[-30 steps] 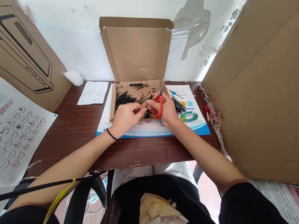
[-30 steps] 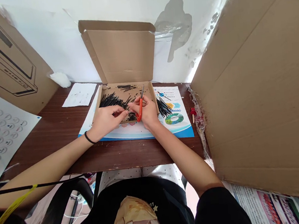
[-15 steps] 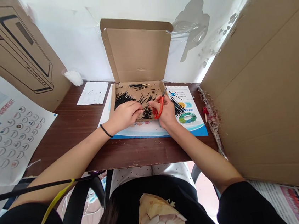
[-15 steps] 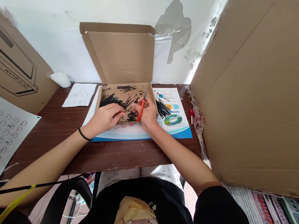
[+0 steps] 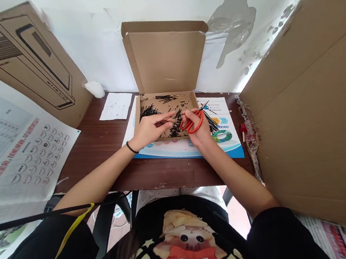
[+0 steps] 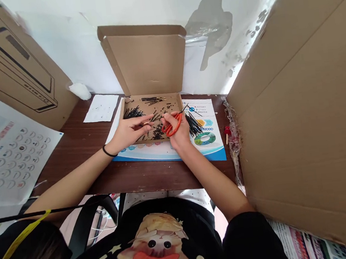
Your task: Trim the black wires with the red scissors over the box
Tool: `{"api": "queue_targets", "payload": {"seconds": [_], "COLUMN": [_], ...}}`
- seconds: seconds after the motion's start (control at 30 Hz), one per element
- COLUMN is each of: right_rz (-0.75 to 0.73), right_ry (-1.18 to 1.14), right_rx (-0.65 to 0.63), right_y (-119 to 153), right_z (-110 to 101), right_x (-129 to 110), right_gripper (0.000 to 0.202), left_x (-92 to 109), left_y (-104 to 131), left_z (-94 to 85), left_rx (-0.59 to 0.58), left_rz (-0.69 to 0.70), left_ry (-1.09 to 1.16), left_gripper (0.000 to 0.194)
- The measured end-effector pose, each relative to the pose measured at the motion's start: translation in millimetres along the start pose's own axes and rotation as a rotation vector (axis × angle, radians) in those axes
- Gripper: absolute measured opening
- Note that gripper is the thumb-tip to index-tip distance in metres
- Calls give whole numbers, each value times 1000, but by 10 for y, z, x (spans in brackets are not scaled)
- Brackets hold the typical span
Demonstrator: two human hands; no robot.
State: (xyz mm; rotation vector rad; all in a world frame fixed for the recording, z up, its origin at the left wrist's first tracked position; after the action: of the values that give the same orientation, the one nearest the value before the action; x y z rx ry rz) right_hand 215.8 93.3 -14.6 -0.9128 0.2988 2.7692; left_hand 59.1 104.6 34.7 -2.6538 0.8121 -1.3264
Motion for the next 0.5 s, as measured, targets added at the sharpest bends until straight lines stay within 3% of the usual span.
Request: {"api": "queue_targets", "payload": {"seconds": [0.17, 0.27, 0.4, 0.5], "right_rz": [85, 110, 96, 139], "right_ry": [24, 63, 171, 231], "right_rx": [-30, -44, -72, -122], "right_y": [78, 98, 133, 145], "right_z": [58, 79, 119, 146], "right_x": [205, 236, 245, 323], "right_gripper": [30, 34, 33, 32], "left_x": [146, 233, 201, 29], "left_y": [24, -39, -429, -866], "left_z": [15, -119, -370, -433], "left_rx": [82, 169, 204, 129], "left_rz": [59, 73, 32, 27], "left_ry": [-6, -89, -213, -589], "left_gripper": [29, 28, 32, 29]}}
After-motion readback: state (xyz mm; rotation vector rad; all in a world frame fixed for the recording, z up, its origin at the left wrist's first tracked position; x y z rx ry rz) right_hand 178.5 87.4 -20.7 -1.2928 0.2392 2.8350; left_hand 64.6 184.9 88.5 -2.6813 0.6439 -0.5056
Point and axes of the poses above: each hand's wrist, its own y-axis away from the middle knuckle, its own z-axis out of the palm, x = y × z, the point moved 10 cm from there along -y, towards the middle knuckle, and after that the axes turned 10 degrees about -y, right-handed, at the moved point
